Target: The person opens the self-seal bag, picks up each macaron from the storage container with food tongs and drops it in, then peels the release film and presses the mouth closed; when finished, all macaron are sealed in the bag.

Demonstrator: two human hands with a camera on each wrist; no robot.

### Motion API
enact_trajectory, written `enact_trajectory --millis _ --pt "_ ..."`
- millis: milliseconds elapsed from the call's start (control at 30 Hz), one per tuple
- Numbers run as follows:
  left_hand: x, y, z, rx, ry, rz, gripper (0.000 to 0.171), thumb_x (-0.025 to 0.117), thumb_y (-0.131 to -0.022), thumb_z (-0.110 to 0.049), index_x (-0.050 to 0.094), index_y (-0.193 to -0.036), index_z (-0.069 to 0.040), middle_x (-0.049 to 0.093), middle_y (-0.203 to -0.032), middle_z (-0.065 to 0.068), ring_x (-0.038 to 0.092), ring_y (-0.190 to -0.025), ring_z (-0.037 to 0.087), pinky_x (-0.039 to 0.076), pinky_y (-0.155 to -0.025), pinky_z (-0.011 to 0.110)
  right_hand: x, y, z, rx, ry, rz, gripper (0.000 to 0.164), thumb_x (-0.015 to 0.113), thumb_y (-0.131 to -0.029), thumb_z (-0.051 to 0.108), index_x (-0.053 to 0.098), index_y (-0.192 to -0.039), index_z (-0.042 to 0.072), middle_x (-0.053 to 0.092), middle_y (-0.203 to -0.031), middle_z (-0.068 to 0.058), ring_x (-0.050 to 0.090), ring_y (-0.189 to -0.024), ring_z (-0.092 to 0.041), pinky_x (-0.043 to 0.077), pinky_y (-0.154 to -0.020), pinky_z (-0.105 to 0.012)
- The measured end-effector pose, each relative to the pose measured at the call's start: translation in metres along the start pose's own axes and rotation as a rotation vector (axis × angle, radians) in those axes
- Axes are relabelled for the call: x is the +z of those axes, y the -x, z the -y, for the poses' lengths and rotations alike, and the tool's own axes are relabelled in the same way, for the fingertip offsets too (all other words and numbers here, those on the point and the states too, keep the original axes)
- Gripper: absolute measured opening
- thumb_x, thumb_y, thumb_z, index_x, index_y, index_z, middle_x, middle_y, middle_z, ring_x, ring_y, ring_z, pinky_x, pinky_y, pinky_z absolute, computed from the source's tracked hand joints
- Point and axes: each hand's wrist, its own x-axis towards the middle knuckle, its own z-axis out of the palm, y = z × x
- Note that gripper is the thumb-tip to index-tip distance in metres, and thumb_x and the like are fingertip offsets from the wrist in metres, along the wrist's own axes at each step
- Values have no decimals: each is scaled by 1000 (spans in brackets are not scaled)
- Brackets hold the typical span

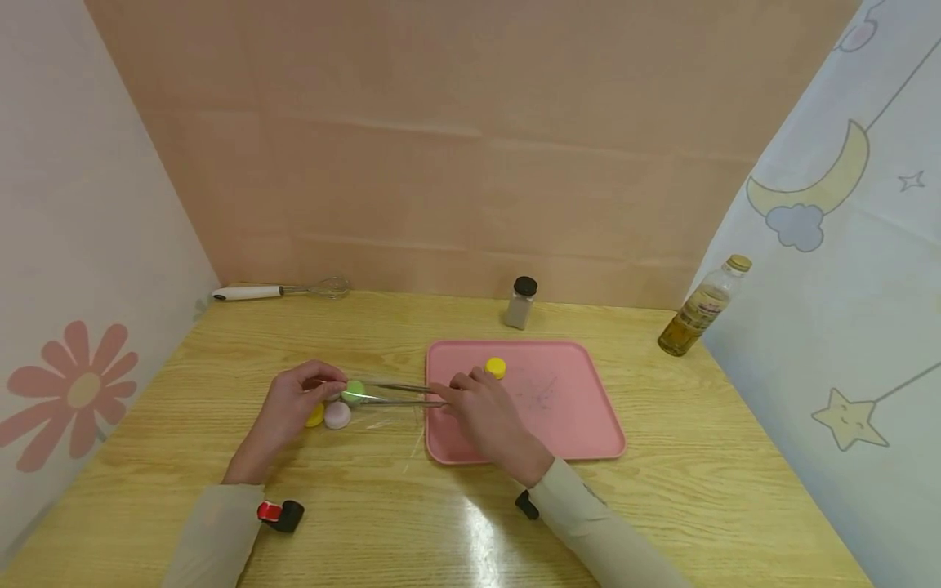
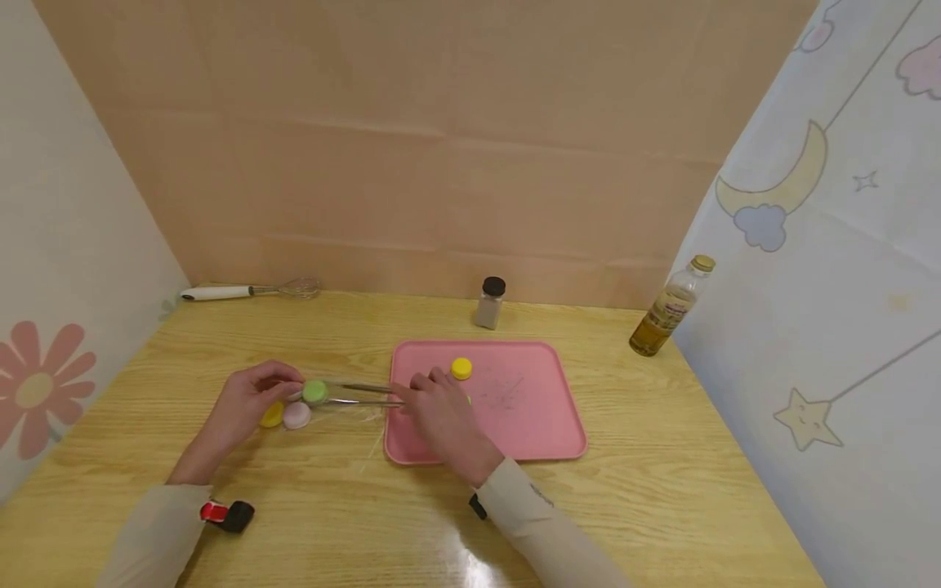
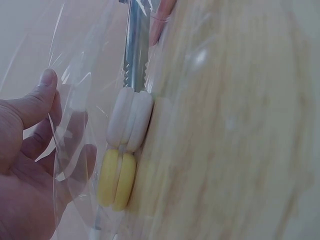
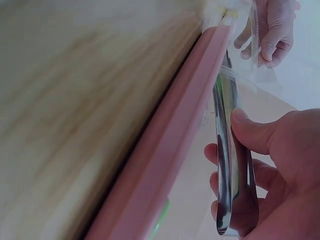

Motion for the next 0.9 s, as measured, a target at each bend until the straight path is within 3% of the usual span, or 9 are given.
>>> enact_trajectory --millis 600,900 --pt "1 1 4 22 -58 -2 11 68 -99 -15 74 -104 -7 71 -101 6 63 -91 17 51 -75 20 -15 29 -14 40 1 16 38 85 -83 22 75 -119 21 67 -88 1 55 -81 -21 47 -74 -34" --pt "2 0 5 24 -51 1 11 69 -99 -15 73 -104 -6 71 -101 7 63 -89 12 52 -74 22 -29 50 -23 70 -11 10 37 86 -81 17 77 -116 19 68 -88 1 46 -73 -19 41 -67 -30"
